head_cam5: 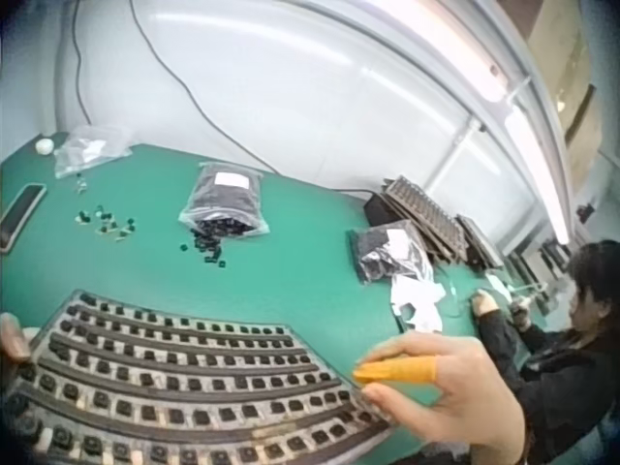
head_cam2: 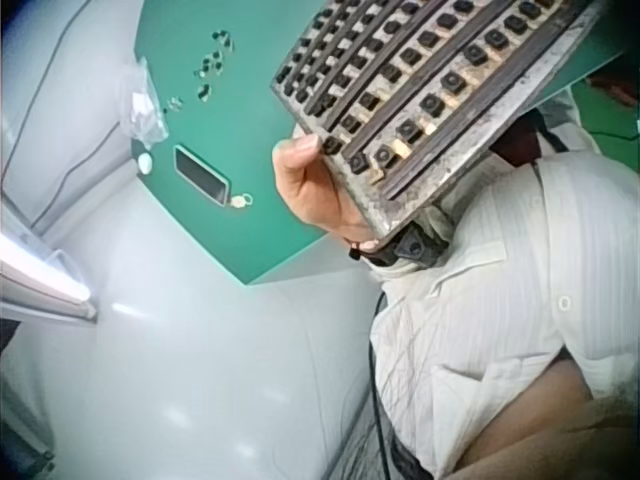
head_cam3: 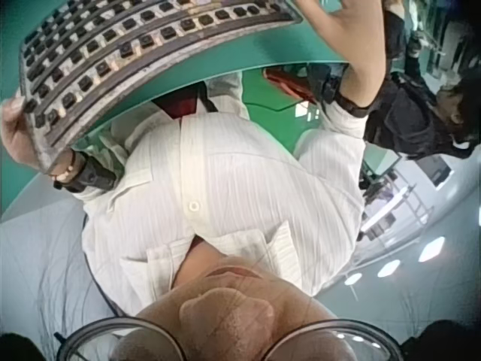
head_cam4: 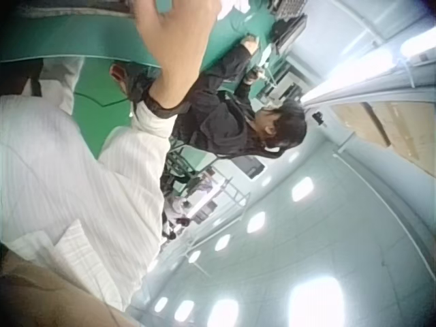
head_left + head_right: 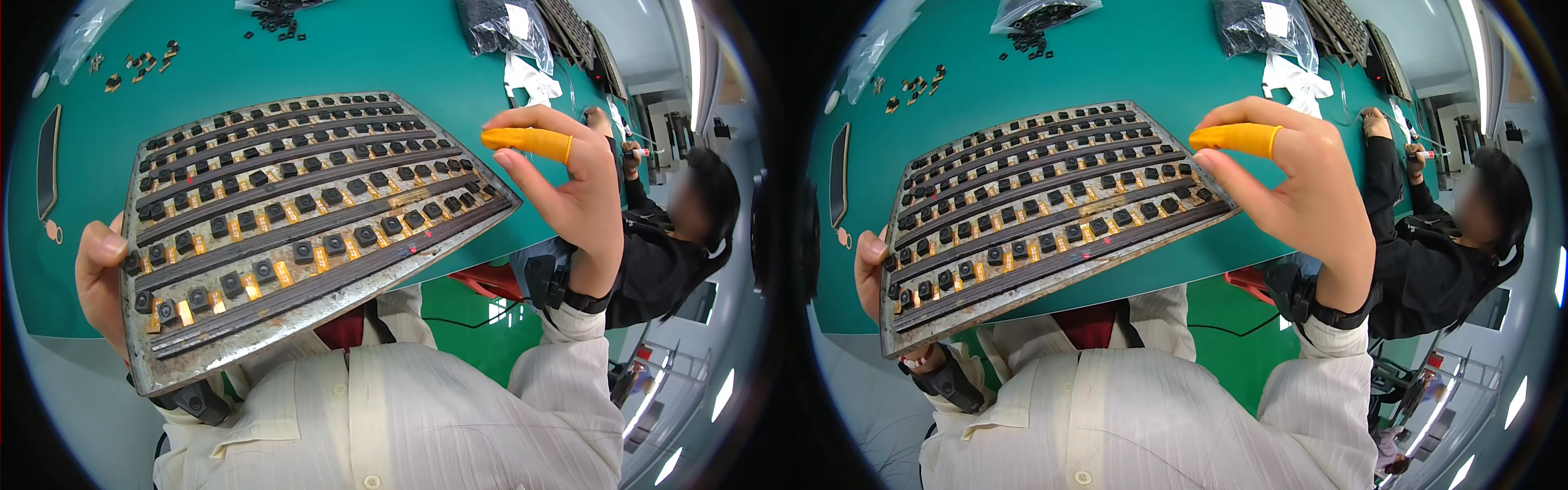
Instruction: The person places small black components into a grid on a circuit board using yellow finger cots. They systematically fill the slots and then lift the board to inspect the placement of the components.
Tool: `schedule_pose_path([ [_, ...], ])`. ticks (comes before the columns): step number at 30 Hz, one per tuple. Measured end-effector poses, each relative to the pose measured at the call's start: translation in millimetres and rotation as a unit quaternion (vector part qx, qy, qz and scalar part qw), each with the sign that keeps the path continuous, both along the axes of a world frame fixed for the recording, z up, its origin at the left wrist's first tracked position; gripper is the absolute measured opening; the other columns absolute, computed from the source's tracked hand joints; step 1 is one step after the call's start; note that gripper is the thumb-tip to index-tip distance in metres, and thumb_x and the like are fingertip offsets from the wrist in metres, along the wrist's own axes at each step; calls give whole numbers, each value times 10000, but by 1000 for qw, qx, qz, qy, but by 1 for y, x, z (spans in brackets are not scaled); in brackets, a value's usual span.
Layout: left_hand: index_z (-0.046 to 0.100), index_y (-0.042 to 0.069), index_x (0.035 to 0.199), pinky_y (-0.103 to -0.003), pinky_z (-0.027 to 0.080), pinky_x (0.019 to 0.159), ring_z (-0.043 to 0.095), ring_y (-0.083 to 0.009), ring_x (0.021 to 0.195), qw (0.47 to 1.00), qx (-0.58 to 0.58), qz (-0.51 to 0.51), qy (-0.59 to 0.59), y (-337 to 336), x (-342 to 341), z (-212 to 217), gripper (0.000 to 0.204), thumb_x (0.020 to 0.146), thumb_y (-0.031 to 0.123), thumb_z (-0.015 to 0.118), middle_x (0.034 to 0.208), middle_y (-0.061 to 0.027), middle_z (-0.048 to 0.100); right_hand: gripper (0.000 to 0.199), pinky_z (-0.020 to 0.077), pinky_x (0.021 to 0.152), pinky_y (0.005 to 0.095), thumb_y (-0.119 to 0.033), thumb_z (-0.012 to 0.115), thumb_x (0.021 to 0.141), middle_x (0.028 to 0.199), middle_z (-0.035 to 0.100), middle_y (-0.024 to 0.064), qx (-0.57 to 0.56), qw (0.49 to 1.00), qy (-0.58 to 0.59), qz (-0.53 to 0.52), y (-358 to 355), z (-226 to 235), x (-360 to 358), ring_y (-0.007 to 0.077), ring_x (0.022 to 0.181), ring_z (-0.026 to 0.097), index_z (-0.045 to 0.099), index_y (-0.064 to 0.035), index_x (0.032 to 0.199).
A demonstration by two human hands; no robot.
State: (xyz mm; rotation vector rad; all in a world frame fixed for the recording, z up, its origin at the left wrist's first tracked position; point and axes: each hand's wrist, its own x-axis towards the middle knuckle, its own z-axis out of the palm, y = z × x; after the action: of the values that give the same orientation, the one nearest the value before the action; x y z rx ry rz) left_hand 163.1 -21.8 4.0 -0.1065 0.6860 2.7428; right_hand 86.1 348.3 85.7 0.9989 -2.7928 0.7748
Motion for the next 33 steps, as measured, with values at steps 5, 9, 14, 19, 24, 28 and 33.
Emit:
schedule_pose_path([
  [5,423,-190,1321,-496,532,958,645,-396,1092,999,26,-18,-6,7,-2,5,620,786,123,423,1274,-381,545,115,520,647,281,-22,732,811,938,716,118,-8,1000,0,-7,2,-1,4,233,728,689,706,63,885],
  [9,410,-182,1339,-508,524,970,635,-405,1112,999,22,-30,7,3,-2,0,635,781,121,431,1287,-381,535,107,521,646,281,-12,730,809,938,716,122,-15,1000,-7,-2,3,-3,6,232,728,692,705,66,878],
  [14,416,-181,1334,-512,526,968,635,-403,1114,1000,12,-21,-5,4,0,2,628,781,118,435,1283,-380,538,102,524,636,279,-9,734,805,938,717,121,-24,1000,-6,2,2,-4,8,228,723,694,704,65,868],
  [19,418,-180,1331,-510,530,961,639,-400,1105,1000,2,-10,-15,4,1,0,625,784,122,436,1280,-375,543,99,526,633,281,-20,733,809,943,717,118,-22,1000,-8,1,5,-4,10,231,725,695,702,62,856],
  [24,414,-177,1337,-516,526,968,634,-406,1116,1000,-4,-21,-7,2,0,-5,631,780,118,439,1282,-375,541,113,510,744,283,-25,717,818,979,703,95,-6,999,-44,0,0,-3,3,207,814,678,703,33,914],
  [28,396,-177,1349,-525,523,976,623,-421,1135,999,9,-34,-11,5,-2,-3,645,771,105,443,1292,-378,531,164,489,779,285,-45,746,804,962,678,75,2,993,-102,56,-6,-2,-12,200,833,651,711,-2,958],
  [33,369,-173,1369,-548,509,994,600,-447,1163,999,37,-33,-12,6,-1,-4,651,767,67,439,1316,-393,500,190,496,696,314,-98,794,772,918,672,86,21,987,-127,99,-19,-8,-27,249,772,643,730,6,917],
])
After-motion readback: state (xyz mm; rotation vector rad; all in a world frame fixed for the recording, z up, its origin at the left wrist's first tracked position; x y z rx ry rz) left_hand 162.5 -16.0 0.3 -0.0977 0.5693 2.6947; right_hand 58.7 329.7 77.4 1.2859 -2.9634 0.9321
